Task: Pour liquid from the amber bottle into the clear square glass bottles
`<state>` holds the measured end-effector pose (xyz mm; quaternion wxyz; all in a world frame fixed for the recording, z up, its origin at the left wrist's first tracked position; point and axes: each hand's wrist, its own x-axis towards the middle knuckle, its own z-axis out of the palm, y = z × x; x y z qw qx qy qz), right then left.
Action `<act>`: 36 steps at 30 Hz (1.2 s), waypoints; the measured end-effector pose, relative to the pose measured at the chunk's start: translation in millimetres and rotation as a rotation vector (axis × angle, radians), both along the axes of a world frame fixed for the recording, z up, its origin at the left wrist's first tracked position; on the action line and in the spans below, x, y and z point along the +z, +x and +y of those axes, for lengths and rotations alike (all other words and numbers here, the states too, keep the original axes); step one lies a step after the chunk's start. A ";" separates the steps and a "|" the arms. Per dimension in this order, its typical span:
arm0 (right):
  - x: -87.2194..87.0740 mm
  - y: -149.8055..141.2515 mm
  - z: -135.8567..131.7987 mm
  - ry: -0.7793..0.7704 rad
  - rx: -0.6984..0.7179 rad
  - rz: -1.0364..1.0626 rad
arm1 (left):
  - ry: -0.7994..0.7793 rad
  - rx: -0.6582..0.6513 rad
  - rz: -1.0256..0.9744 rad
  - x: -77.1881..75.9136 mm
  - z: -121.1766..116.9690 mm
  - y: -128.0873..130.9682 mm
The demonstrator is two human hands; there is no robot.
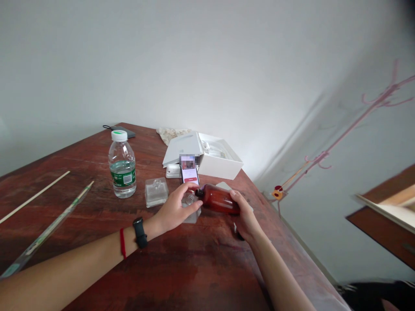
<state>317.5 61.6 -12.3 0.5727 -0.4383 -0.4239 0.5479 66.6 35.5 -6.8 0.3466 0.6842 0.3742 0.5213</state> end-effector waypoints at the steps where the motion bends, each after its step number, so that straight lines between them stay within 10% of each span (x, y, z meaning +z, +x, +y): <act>1: 0.8 -0.3 -0.3 0.007 -0.004 0.002 | -0.004 0.002 0.002 -0.1 0.4 0.5; 36: 7.5 -9.2 -5.9 -0.038 0.062 0.031 | 0.037 0.019 -0.059 -5.1 5.3 2.4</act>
